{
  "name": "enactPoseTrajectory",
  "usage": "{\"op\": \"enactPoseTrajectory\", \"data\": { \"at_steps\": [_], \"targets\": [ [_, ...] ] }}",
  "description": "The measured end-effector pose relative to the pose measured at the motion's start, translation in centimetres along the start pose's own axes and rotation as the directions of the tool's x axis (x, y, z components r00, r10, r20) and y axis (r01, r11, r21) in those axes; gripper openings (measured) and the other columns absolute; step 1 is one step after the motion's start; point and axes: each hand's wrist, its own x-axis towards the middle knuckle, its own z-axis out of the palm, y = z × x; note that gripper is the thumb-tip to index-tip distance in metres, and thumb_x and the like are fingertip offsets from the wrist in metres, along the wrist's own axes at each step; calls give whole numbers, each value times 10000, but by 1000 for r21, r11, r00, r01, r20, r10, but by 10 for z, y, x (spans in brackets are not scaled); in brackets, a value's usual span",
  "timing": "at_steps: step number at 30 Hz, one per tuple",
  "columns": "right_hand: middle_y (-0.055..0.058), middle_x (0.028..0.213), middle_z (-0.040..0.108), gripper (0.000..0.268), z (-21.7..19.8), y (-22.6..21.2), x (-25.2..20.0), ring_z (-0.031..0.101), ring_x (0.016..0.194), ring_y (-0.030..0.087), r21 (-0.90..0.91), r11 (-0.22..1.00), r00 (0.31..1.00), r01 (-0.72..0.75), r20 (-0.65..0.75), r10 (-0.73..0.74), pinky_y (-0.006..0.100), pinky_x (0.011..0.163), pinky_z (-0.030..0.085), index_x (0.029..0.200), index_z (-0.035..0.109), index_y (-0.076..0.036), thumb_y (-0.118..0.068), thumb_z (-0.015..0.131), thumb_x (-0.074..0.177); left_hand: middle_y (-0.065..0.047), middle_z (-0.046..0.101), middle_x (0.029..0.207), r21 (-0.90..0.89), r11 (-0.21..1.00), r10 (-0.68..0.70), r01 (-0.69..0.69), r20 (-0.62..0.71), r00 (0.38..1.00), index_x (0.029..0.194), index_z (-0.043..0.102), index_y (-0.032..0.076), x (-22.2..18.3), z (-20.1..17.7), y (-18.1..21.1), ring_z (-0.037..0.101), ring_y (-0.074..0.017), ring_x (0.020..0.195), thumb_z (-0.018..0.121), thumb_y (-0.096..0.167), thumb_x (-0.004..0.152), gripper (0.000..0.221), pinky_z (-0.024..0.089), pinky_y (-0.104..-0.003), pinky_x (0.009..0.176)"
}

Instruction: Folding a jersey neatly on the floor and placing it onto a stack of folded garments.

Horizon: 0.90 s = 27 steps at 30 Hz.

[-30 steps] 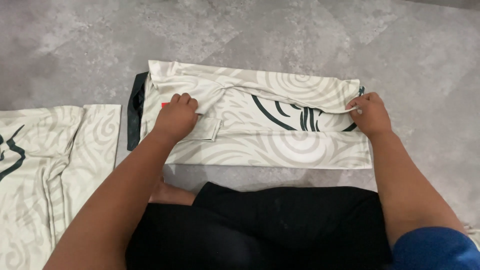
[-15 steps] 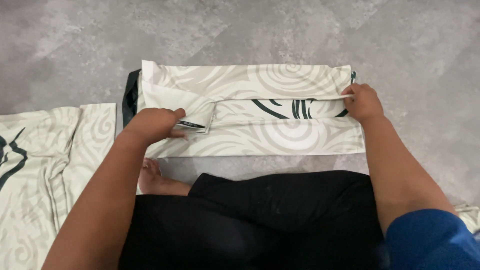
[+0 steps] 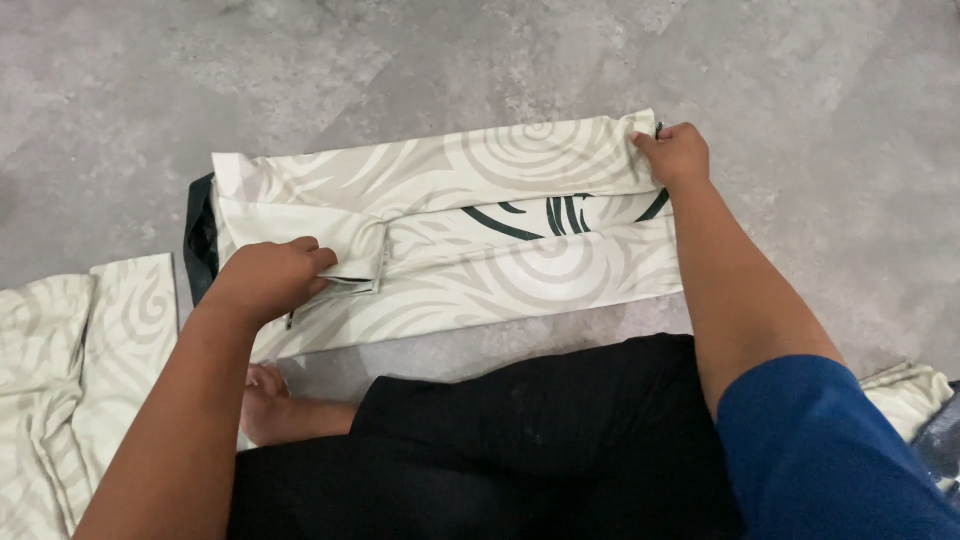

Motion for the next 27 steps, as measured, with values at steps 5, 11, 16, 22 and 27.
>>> {"op": "enactPoseTrajectory", "data": {
  "at_steps": [5, 11, 16, 22, 27],
  "targets": [
    [70, 930, 755, 348, 20, 7, 26, 740, 974, 318, 70, 997, 996, -17, -89, 23, 469, 820, 611, 1081, 750, -130, -428, 843, 927, 44, 696, 1211, 11, 1000, 6, -6, -15, 1000, 1372, 607, 331, -6, -7, 2, 794, -318, 909, 595, 388, 1015, 361, 656, -464, 843],
    [-20, 771, 507, 401, 2, -11, 23, 514, 793, 219, 257, 943, 969, -210, -75, 237, 389, 747, 425, 796, 519, -221, -542, 722, 923, 19, 678, 1080, -13, 999, 29, -30, -54, 998, 1285, 626, 254, 1, 5, -10, 755, -332, 801, 583, 376, 1010, 305, 573, -471, 675],
    [-97, 632, 338, 571, 6, -17, 29, 345, 615, 112, 208, 948, 969, -243, 0, 248, 300, 639, 345, 640, 369, -265, -449, 740, 1033, 17, 648, 1006, -27, 999, 45, -47, -51, 998, 1173, 623, 212, 6, 12, -11, 720, -328, 724, 557, 412, 1018, 262, 498, -475, 538],
    [-88, 639, 255, 325, -14, -34, 18, 227, 614, 109, 383, 884, 956, -268, -8, 294, 362, 557, 204, 634, 268, -244, -142, 479, 859, -5, 664, 986, -36, 998, 51, -53, -69, 996, 1103, 613, 169, 6, 12, -11, 716, -346, 750, 568, 415, 1007, 268, 508, -487, 550],
    [-56, 1069, 771, 258, 5, 2, 40, 714, 944, 202, 59, 985, 978, -165, -121, 171, 372, 793, 569, 1025, 768, -298, -225, 534, 944, -19, 653, 1018, -50, 998, 43, -43, -19, 999, 1127, 586, 157, 7, 12, -12, 718, -348, 783, 539, 368, 1008, 247, 509, -490, 568]
  ]
}}
